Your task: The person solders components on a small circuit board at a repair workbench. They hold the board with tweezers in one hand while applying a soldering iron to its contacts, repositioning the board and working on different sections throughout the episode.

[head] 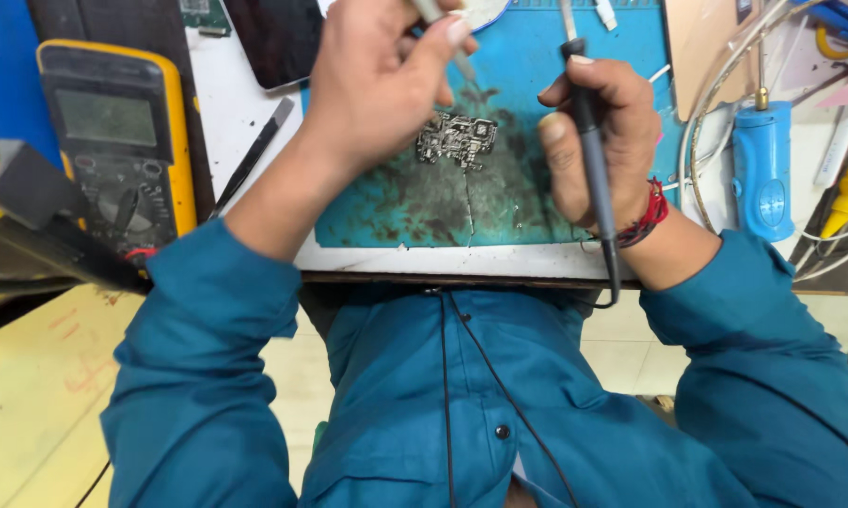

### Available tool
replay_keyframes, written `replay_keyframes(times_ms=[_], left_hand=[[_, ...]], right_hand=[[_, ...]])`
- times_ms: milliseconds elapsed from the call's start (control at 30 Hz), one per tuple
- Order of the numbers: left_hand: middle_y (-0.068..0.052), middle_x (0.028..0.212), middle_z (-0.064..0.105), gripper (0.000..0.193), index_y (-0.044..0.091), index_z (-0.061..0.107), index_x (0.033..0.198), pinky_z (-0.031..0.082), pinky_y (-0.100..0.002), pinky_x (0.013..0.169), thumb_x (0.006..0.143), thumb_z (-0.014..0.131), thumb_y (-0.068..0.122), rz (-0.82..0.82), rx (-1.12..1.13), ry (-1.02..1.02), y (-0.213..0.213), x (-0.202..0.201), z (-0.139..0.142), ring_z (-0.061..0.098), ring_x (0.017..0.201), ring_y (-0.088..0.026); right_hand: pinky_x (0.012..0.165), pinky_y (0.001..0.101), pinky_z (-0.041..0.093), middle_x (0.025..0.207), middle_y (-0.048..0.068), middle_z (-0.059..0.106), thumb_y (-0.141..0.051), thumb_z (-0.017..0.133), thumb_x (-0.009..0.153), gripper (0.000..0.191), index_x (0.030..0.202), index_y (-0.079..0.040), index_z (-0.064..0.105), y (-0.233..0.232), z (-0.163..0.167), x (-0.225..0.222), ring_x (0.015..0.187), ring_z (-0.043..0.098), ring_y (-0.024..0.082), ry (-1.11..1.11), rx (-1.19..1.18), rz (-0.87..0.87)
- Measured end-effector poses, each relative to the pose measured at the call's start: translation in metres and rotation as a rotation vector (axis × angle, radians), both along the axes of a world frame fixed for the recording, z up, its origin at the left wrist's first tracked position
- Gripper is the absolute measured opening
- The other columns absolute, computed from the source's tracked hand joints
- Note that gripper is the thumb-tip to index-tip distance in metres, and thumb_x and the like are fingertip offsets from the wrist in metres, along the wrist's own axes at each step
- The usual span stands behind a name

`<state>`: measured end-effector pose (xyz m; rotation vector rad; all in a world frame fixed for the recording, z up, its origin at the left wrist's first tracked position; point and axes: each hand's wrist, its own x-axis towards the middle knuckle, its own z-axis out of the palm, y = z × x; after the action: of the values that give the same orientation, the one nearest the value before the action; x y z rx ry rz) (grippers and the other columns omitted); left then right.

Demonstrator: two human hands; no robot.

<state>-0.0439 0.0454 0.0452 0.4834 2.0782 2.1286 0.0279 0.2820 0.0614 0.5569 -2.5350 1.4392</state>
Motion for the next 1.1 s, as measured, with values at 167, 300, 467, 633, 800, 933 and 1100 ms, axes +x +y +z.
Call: replay_keyframes(times_ms=[167, 300, 467, 633, 800, 933, 1100], left_hand=[[-0.006, 0.098, 0.071, 0.010, -0.001, 0.053, 0.115, 0.058, -0.021, 0.060, 0.107, 0.059, 0.000, -0.078, 0.105, -0.045, -0.005, -0.008, -0.003, 0.074, 0.083, -0.009], [-0.008, 0.099, 0.069, 0.006, -0.002, 0.057, 0.114, 0.055, -0.022, 0.059, 0.114, 0.064, -0.001, -0.203, 0.009, -0.022, -0.017, -0.002, -0.008, 0.067, 0.070, -0.008], [-0.006, 0.093, 0.066, 0.011, -0.001, 0.056, 0.115, 0.058, -0.023, 0.062, 0.112, 0.066, -0.001, -0.234, -0.012, -0.043, -0.024, -0.006, -0.010, 0.068, 0.074, -0.007], [-0.006, 0.096, 0.065, 0.013, 0.000, 0.055, 0.119, 0.059, -0.022, 0.064, 0.114, 0.067, 0.000, -0.242, -0.011, -0.044, -0.024, -0.005, -0.009, 0.068, 0.070, -0.007], [-0.006, 0.099, 0.064, 0.013, -0.001, 0.054, 0.118, 0.060, -0.022, 0.064, 0.111, 0.065, -0.003, -0.271, 0.031, -0.059, -0.024, -0.007, -0.005, 0.068, 0.074, -0.008], [-0.006, 0.100, 0.069, 0.011, 0.000, 0.055, 0.115, 0.060, -0.022, 0.064, 0.109, 0.064, -0.003, -0.308, 0.004, -0.102, -0.023, -0.008, -0.003, 0.071, 0.075, -0.008], [-0.008, 0.100, 0.072, 0.011, 0.000, 0.056, 0.116, 0.062, -0.023, 0.067, 0.111, 0.065, -0.004, -0.322, -0.023, -0.028, -0.025, -0.007, -0.004, 0.074, 0.079, -0.009]], right_hand=[[0.068, 0.0321, 0.053, 0.106, 0.013, 0.071, -0.015, 0.080, 0.098, 0.042, 0.132, -0.005, 0.057, -0.005, 0.011, -0.009, 0.079, 0.064, 0.021, 0.036, 0.237, 0.087], [0.073, 0.0407, 0.053, 0.102, 0.016, 0.067, -0.022, 0.087, 0.088, 0.054, 0.126, -0.001, 0.055, -0.009, 0.018, -0.011, 0.087, 0.066, 0.033, 0.125, 0.378, 0.246], [0.078, 0.0420, 0.055, 0.107, 0.017, 0.067, -0.021, 0.085, 0.087, 0.050, 0.127, -0.005, 0.059, -0.010, 0.019, -0.013, 0.091, 0.067, 0.033, 0.113, 0.458, 0.261], [0.080, 0.0387, 0.055, 0.111, 0.016, 0.067, -0.018, 0.080, 0.097, 0.047, 0.133, -0.002, 0.053, -0.002, 0.012, -0.008, 0.092, 0.068, 0.031, 0.104, 0.366, 0.246], [0.070, 0.0285, 0.052, 0.111, 0.015, 0.066, -0.015, 0.074, 0.099, 0.047, 0.134, -0.002, 0.045, 0.004, -0.006, 0.002, 0.078, 0.063, 0.018, -0.118, -0.010, 0.036], [0.075, 0.0305, 0.054, 0.097, 0.012, 0.070, -0.005, 0.073, 0.113, 0.022, 0.129, -0.002, 0.059, 0.016, -0.007, 0.001, 0.084, 0.070, 0.023, 0.073, 0.168, 0.075], [0.065, 0.0303, 0.054, 0.088, 0.012, 0.070, -0.007, 0.065, 0.110, 0.012, 0.113, 0.002, 0.060, 0.020, -0.002, 0.001, 0.074, 0.071, 0.023, 0.023, 0.101, 0.152]])
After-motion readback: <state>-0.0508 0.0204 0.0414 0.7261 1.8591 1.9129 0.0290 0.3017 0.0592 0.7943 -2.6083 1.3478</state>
